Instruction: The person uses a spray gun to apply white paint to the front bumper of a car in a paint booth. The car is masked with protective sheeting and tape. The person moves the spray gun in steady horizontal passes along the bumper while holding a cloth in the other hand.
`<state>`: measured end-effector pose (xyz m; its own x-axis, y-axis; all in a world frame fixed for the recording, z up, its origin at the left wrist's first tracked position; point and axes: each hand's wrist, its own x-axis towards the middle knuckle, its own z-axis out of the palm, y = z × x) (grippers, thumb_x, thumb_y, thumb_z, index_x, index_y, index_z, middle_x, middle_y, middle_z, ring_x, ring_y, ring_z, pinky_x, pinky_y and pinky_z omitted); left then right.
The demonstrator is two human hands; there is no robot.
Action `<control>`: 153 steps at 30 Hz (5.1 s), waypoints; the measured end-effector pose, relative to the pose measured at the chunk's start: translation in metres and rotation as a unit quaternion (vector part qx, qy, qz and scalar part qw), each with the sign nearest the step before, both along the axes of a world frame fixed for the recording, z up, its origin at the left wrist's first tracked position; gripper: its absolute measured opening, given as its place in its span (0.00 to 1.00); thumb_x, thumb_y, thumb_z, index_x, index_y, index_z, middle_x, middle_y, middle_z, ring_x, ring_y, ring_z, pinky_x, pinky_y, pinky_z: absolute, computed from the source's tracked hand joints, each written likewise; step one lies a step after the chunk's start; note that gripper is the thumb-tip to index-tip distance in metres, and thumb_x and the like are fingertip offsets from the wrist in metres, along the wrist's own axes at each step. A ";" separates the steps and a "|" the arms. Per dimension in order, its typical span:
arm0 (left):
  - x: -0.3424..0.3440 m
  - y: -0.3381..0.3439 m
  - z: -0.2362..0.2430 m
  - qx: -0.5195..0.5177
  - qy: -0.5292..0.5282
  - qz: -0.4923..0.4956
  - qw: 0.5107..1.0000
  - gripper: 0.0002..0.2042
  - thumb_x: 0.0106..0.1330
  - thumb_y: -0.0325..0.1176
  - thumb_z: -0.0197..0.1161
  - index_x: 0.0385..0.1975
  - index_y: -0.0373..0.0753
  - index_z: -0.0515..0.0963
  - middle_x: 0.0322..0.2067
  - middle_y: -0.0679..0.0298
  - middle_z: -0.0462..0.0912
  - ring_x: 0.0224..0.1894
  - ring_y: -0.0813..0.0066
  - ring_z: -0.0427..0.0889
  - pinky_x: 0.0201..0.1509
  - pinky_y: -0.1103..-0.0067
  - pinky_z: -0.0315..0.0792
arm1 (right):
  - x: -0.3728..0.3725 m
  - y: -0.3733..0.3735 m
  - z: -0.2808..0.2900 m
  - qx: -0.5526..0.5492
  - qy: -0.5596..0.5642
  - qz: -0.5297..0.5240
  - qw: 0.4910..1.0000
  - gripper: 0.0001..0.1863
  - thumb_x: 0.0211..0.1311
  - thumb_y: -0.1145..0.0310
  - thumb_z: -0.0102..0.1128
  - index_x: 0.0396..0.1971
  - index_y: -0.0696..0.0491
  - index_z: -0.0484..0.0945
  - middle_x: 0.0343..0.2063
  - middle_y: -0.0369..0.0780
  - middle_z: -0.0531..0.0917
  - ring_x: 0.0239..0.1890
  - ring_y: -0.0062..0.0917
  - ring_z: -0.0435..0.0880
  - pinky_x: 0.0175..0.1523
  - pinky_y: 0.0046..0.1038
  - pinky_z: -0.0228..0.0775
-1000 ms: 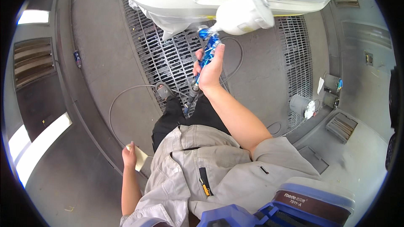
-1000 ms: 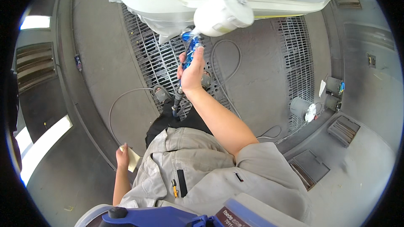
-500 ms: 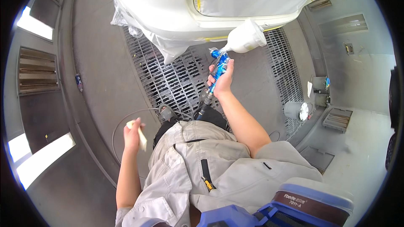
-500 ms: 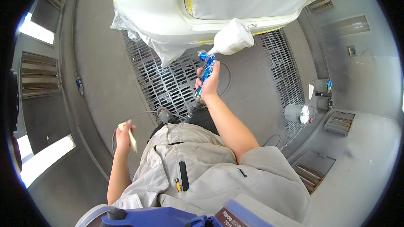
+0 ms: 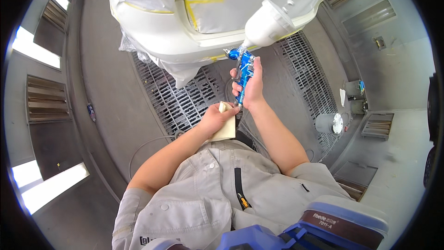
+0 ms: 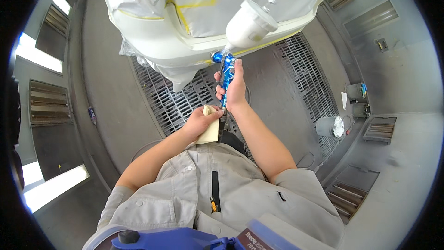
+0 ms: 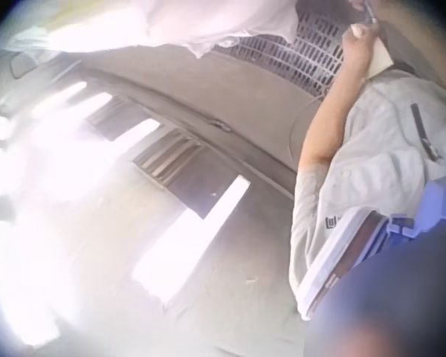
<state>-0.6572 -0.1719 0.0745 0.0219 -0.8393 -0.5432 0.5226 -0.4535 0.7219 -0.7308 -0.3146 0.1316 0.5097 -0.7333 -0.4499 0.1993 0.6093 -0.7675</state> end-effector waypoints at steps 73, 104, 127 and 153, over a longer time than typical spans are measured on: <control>-0.094 0.276 -0.211 0.473 -0.331 0.219 0.787 0.19 0.64 0.46 0.67 0.34 0.31 0.84 0.30 0.52 0.87 0.32 0.61 0.86 0.39 0.65 0.77 | -0.038 -0.145 -0.033 -0.021 0.115 0.230 0.966 0.10 0.65 0.62 0.60 0.29 0.51 0.74 0.23 0.32 0.74 0.14 0.13 0.63 0.18 0.22 0.56; -0.064 0.289 -0.164 0.443 -0.379 0.160 0.796 0.20 0.64 0.46 0.67 0.33 0.30 0.83 0.29 0.52 0.86 0.30 0.60 0.85 0.37 0.66 0.76 | -0.022 -0.112 -0.029 -0.012 0.089 0.220 0.971 0.11 0.64 0.61 0.61 0.28 0.51 0.73 0.24 0.32 0.74 0.14 0.13 0.64 0.18 0.21 0.56; 0.077 0.306 -0.215 0.404 -0.337 0.194 0.828 0.17 0.64 0.43 0.64 0.34 0.30 0.82 0.30 0.52 0.86 0.33 0.61 0.85 0.42 0.66 0.76 | 0.030 -0.054 -0.013 0.006 0.115 0.108 0.987 0.13 0.66 0.62 0.60 0.46 0.53 0.78 0.28 0.32 0.75 0.15 0.14 0.64 0.19 0.22 0.56; 0.132 0.035 -0.051 -0.006 -0.182 -0.064 0.981 0.15 0.72 0.44 0.63 0.51 0.43 0.83 0.30 0.67 0.84 0.27 0.80 0.80 0.34 0.78 0.77 | 0.035 0.013 -0.002 -0.040 0.019 0.062 0.997 0.37 0.67 0.28 0.39 0.34 0.52 0.72 0.29 0.34 0.76 0.14 0.15 0.64 0.20 0.21 0.57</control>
